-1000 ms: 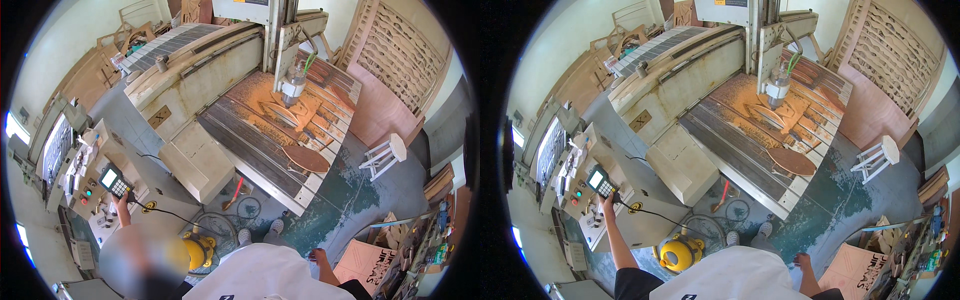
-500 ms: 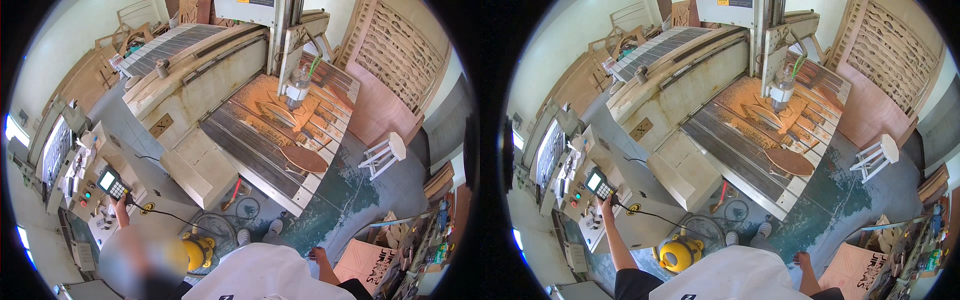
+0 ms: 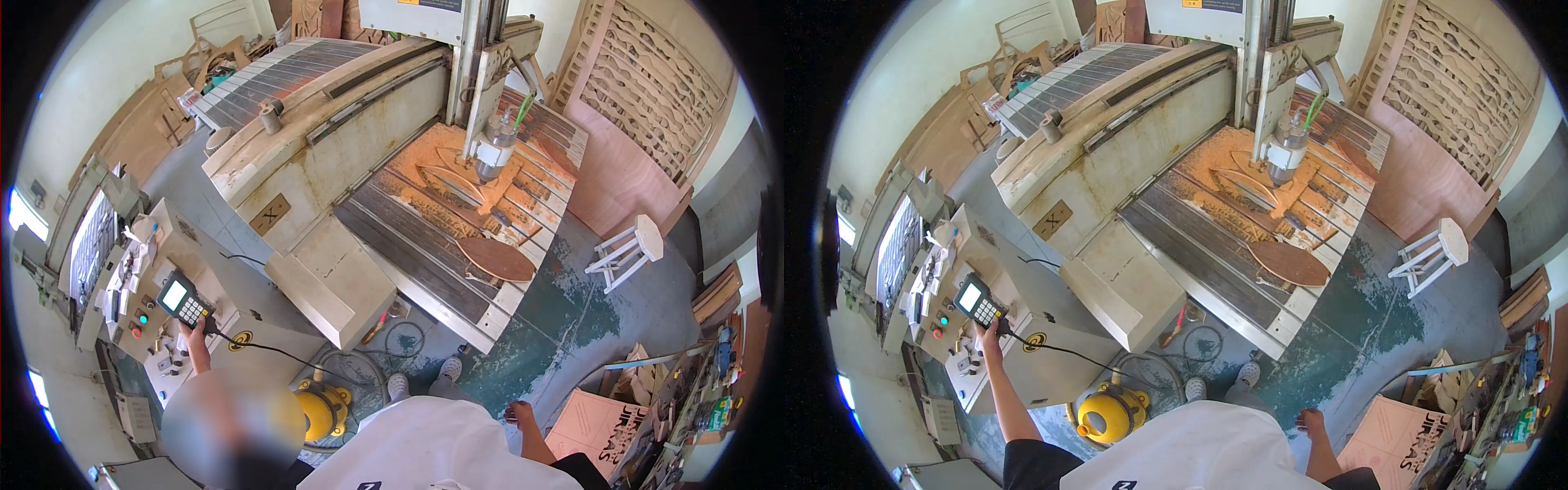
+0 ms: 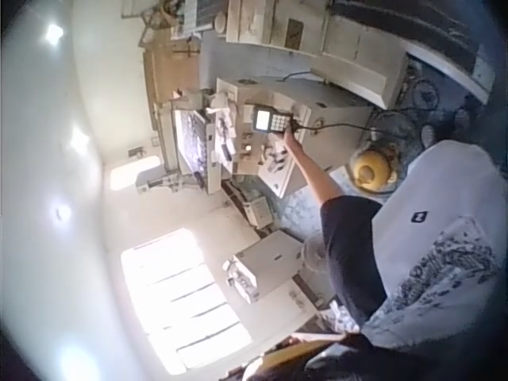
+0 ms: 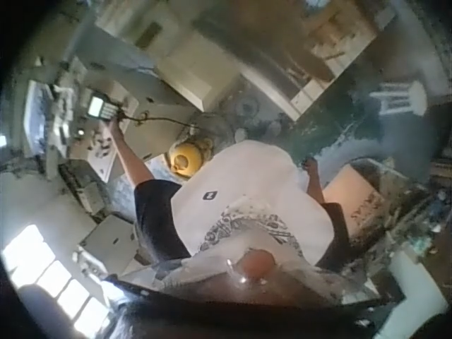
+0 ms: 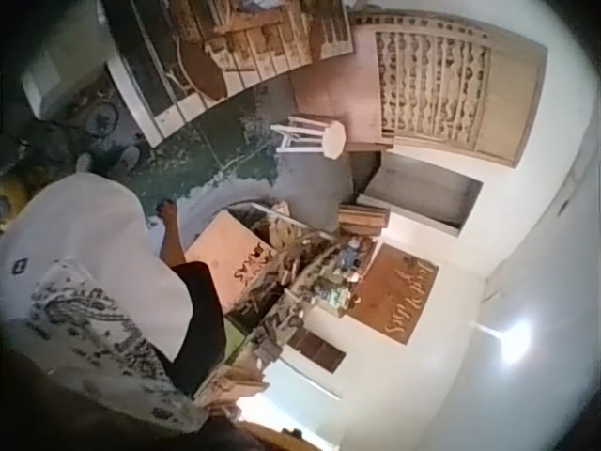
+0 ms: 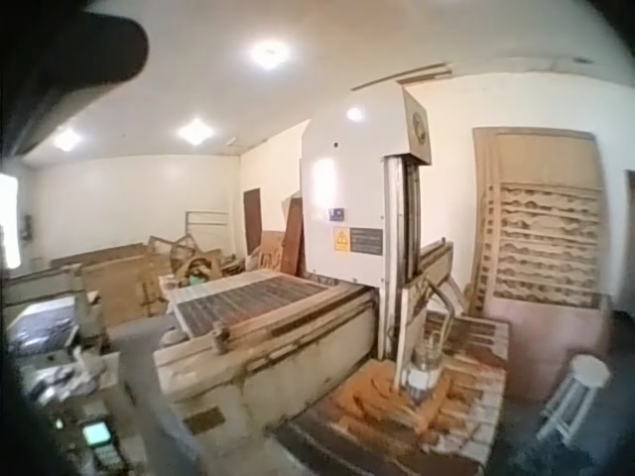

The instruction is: Operates a CNC machine and handles plywood sheets in a manufacturing environment.

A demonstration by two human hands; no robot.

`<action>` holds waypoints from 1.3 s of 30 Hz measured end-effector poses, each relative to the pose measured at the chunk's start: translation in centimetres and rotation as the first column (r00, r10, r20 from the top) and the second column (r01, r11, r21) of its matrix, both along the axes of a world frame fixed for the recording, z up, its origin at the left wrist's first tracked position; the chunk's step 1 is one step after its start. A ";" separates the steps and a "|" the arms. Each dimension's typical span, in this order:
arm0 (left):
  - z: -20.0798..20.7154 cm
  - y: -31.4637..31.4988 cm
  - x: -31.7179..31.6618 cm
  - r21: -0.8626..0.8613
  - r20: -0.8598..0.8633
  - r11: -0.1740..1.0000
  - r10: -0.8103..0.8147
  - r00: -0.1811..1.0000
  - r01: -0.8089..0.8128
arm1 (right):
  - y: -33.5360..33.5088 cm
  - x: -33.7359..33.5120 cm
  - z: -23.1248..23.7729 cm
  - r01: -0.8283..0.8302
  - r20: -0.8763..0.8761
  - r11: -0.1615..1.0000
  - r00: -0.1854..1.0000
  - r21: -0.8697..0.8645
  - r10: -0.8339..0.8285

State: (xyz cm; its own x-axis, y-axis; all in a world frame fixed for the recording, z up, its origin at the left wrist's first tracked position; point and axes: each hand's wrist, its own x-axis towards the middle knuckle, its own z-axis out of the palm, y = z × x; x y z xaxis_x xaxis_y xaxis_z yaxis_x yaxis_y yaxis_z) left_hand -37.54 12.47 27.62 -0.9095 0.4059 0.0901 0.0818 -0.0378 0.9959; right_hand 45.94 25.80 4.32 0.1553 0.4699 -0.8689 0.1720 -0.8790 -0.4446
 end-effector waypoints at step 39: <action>-0.7 0.1 -0.6 -0.036 0.013 0.997 0.075 0.997 -0.074 | -0.1 -0.4 0.6 -0.039 0.021 0.999 0.999 0.002 0.039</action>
